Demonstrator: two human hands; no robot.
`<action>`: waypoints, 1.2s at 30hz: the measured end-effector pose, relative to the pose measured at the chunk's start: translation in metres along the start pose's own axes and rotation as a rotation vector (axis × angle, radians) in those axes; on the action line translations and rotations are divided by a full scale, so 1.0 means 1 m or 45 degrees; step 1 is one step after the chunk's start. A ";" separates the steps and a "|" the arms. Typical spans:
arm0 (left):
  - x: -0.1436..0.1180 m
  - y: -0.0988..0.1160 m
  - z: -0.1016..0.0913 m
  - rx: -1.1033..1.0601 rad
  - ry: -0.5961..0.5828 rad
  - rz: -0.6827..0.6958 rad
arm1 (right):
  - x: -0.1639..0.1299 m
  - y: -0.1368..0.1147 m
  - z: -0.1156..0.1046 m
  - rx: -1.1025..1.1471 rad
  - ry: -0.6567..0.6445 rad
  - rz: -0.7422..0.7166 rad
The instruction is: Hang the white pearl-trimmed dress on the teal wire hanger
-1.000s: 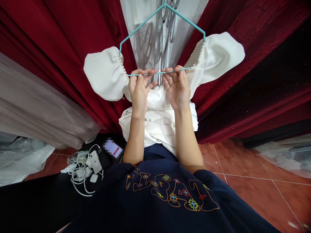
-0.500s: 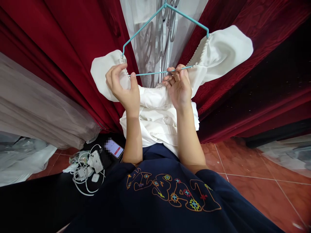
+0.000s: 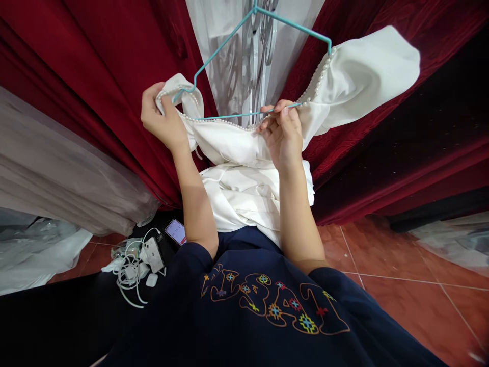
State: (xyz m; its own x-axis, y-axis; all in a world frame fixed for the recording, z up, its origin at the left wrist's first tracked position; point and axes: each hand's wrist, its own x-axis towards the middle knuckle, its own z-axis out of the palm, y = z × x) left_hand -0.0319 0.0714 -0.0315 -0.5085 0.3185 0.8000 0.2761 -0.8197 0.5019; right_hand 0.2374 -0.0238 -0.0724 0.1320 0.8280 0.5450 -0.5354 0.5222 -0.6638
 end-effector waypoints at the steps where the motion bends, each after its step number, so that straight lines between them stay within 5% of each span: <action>1: 0.005 -0.009 -0.007 0.009 0.043 -0.004 | 0.000 0.000 0.000 0.004 -0.001 -0.005; 5: -0.005 -0.028 -0.037 0.064 0.046 -0.099 | 0.000 0.000 0.002 0.027 -0.017 -0.025; 8: -0.039 -0.017 -0.044 0.113 -0.057 -0.205 | -0.001 0.003 0.003 0.011 0.028 -0.049; 15: -0.096 0.036 0.003 -0.201 -0.603 -0.350 | 0.000 0.006 0.005 -0.007 0.009 -0.017; 19: -0.106 0.054 0.035 -0.516 -0.448 -0.400 | -0.001 0.002 0.007 -0.101 0.019 0.026; 24: -0.109 0.067 0.042 -0.451 -0.336 -0.410 | -0.011 -0.011 0.007 -0.370 0.149 0.095; 29: -0.103 0.082 0.034 -0.404 -0.354 -0.350 | -0.011 -0.043 -0.009 -0.735 0.593 -0.330; 31: -0.101 0.087 0.031 -0.428 -0.378 -0.341 | 0.003 -0.052 -0.022 -0.686 0.556 -0.340; 34: -0.099 0.091 0.028 -0.439 -0.385 -0.316 | 0.035 -0.057 -0.042 -0.585 0.269 -0.200; 36: -0.097 0.093 0.027 -0.409 -0.389 -0.295 | 0.055 -0.058 -0.051 -0.753 0.285 -0.286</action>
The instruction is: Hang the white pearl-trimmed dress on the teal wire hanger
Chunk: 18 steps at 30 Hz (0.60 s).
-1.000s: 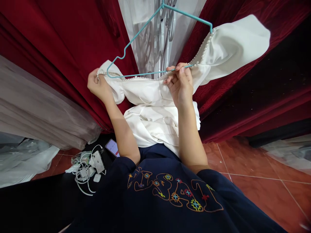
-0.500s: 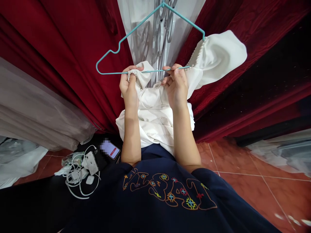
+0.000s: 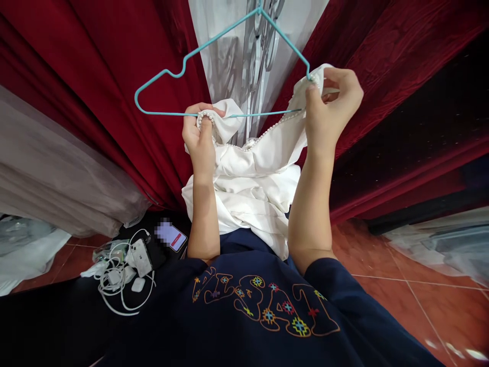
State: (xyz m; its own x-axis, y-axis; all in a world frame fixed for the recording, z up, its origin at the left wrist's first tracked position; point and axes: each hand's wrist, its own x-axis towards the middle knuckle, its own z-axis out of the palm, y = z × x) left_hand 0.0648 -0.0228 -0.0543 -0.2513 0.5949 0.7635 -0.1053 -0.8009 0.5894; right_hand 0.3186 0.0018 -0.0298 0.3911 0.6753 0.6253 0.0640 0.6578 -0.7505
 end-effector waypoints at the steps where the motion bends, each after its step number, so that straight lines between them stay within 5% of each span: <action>1: 0.001 0.001 -0.001 0.020 0.000 0.005 | 0.009 0.002 -0.002 -0.116 0.077 -0.063; 6: 0.005 0.003 -0.007 0.075 -0.009 0.030 | 0.030 0.005 -0.026 -0.312 0.450 -0.128; 10: 0.004 0.005 -0.005 0.081 0.017 0.009 | 0.006 0.014 -0.046 -0.264 0.703 -0.027; 14: 0.000 0.001 0.000 0.035 0.012 -0.038 | -0.037 0.021 -0.031 0.000 0.589 0.196; 18: 0.001 -0.011 0.000 0.026 0.008 -0.039 | -0.058 0.013 0.004 0.187 0.242 0.404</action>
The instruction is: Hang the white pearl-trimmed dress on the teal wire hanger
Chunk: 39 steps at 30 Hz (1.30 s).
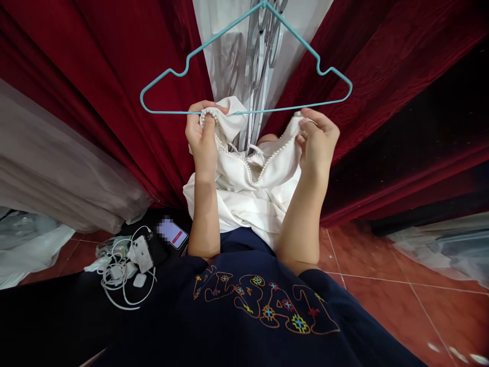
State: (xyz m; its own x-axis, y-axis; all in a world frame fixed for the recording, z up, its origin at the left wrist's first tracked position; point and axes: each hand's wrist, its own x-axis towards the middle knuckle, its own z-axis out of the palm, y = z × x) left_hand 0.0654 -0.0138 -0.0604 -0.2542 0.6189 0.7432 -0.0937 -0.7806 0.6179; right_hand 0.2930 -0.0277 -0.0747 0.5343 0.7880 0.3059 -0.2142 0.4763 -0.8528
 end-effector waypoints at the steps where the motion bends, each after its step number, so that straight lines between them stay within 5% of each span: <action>1: 0.001 -0.003 -0.001 -0.006 -0.011 -0.003 | -0.003 -0.002 0.008 0.051 -0.115 0.043; 5: -0.001 -0.005 0.001 -0.126 -0.039 -0.048 | -0.008 -0.009 0.033 0.234 -0.347 0.038; 10: -0.009 -0.005 -0.002 -0.052 -0.005 -0.114 | -0.011 -0.006 0.042 0.181 -0.320 -0.113; 15: -0.006 -0.026 -0.047 0.305 0.265 -0.005 | -0.009 -0.010 0.040 0.092 -0.247 -0.220; 19: 0.016 -0.039 -0.092 0.391 0.431 -0.078 | -0.006 -0.014 0.037 0.117 -0.247 -0.231; 24: 0.074 -0.021 -0.118 0.425 0.398 -0.181 | -0.002 -0.011 0.033 0.134 -0.305 -0.237; 27: 0.108 0.010 -0.106 0.443 0.214 -0.182 | -0.001 -0.007 0.034 0.158 -0.296 -0.238; 32: 0.133 0.046 -0.048 0.714 -0.107 -0.086 | 0.000 0.000 0.038 0.152 -0.296 -0.214; 35: 0.128 0.055 -0.020 0.650 -0.213 -0.105 | 0.000 0.000 0.040 0.207 -0.260 -0.230; 39: 0.097 0.074 -0.012 0.362 -0.159 0.051 | -0.002 -0.004 0.042 0.153 -0.278 -0.207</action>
State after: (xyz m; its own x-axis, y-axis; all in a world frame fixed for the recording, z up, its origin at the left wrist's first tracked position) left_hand 0.0227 -0.0126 0.0543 -0.1301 0.6079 0.7833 0.1914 -0.7597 0.6214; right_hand 0.2588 -0.0145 -0.0545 0.3838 0.7565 0.5296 -0.2422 0.6359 -0.7328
